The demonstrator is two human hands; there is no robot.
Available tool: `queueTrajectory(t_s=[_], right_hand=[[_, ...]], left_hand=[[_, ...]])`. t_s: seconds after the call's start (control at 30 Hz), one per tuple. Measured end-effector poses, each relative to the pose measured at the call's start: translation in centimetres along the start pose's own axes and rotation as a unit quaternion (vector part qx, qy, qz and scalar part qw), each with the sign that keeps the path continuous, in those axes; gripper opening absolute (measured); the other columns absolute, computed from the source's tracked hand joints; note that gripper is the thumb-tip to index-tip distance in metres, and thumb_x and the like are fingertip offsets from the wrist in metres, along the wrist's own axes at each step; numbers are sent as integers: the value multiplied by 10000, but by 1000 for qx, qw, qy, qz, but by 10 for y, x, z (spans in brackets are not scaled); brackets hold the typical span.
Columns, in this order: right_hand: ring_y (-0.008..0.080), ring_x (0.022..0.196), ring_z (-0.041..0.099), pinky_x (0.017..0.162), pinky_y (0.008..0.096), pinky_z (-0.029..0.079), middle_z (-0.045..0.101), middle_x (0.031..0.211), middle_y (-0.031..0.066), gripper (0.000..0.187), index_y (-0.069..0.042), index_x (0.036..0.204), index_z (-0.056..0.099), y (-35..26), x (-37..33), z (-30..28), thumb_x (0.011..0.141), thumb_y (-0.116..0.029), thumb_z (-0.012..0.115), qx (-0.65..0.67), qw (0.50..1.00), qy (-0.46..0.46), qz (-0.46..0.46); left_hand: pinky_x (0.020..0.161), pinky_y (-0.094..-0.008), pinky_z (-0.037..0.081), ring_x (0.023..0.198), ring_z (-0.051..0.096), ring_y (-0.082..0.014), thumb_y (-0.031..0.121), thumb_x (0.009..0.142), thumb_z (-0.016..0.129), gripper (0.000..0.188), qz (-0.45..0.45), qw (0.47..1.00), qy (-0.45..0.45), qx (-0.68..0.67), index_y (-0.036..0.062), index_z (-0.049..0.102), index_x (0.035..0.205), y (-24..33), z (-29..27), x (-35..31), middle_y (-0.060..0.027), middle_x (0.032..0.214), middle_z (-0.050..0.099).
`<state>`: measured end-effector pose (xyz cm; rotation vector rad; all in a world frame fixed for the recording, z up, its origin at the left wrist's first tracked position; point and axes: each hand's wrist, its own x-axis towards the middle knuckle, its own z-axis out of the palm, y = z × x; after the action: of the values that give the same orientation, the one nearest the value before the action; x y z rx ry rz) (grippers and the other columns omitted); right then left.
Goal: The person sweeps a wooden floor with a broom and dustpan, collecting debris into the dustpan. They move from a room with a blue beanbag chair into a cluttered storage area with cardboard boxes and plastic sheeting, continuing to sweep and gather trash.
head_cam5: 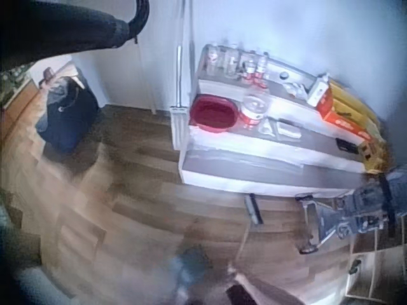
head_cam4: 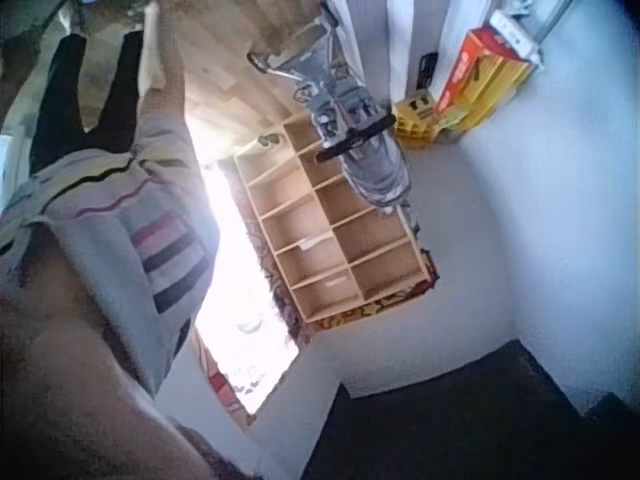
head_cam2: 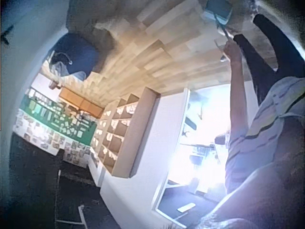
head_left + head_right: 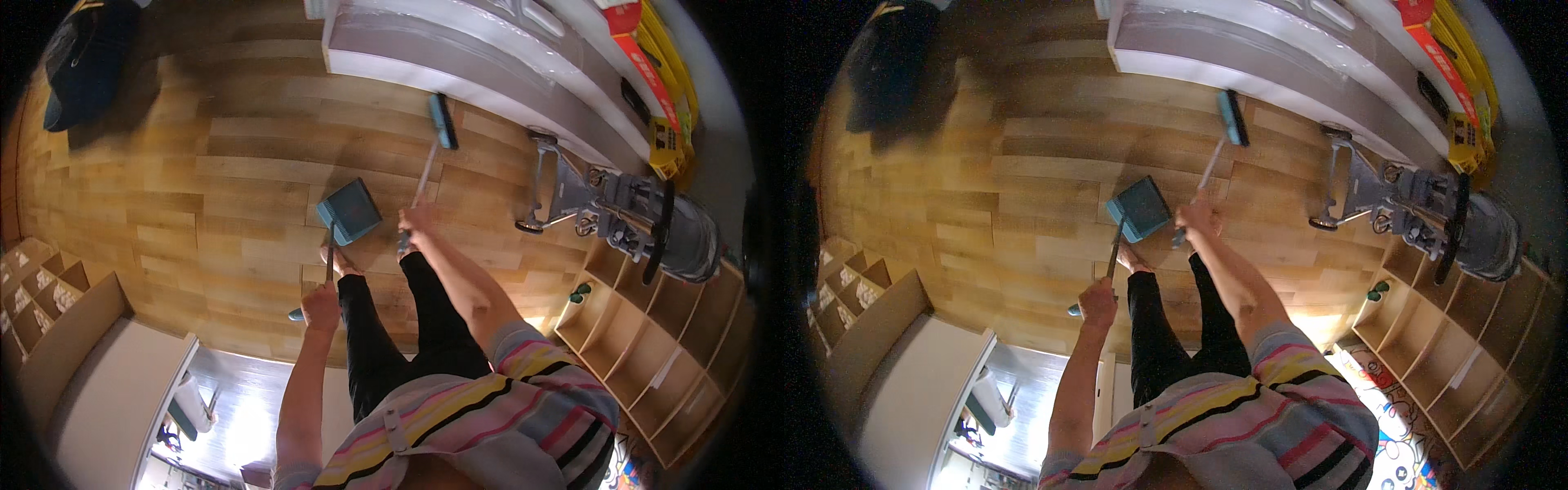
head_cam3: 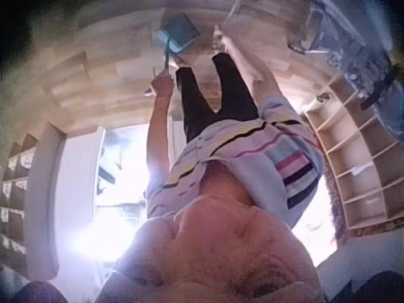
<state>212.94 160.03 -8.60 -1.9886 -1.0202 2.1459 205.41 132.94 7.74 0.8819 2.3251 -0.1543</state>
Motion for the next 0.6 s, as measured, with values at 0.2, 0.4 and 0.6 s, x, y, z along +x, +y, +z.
queueTrajectory(t_s=[0.2, 0.4, 0.6], right_hand=[[309, 628, 582, 562, 430, 472, 588, 842, 233, 724, -76, 1416, 184, 16, -80, 121, 774, -37, 517, -415, 901, -60, -112], [316, 634, 633, 545, 393, 522, 592, 949, 254, 757, -157, 1425, 196, 0, -67, 145, 741, -25, 491, -550, 805, -153, -161], [347, 924, 606, 772, 396, 493, 545, 1180, 211, 740, -243, 1405, 269, -58, -22, 20, 740, 42, 425, -628, 695, -167, -307]], left_hand=[[617, -406, 497, 728, 624, -271, 140, 700, 675, 238, -30, 998, -8, -49, 103, 520, 876, -21, 15, -30, -82, 812, 595], [638, -414, 485, 750, 615, -290, 143, 732, 653, 218, -105, 982, -16, -153, 115, 539, 915, -24, 2, -64, -105, 797, 604], [645, -393, 496, 762, 629, -303, 185, 746, 664, 243, -252, 925, 82, -273, 127, 633, 981, -33, -14, -101, -139, 823, 646]])
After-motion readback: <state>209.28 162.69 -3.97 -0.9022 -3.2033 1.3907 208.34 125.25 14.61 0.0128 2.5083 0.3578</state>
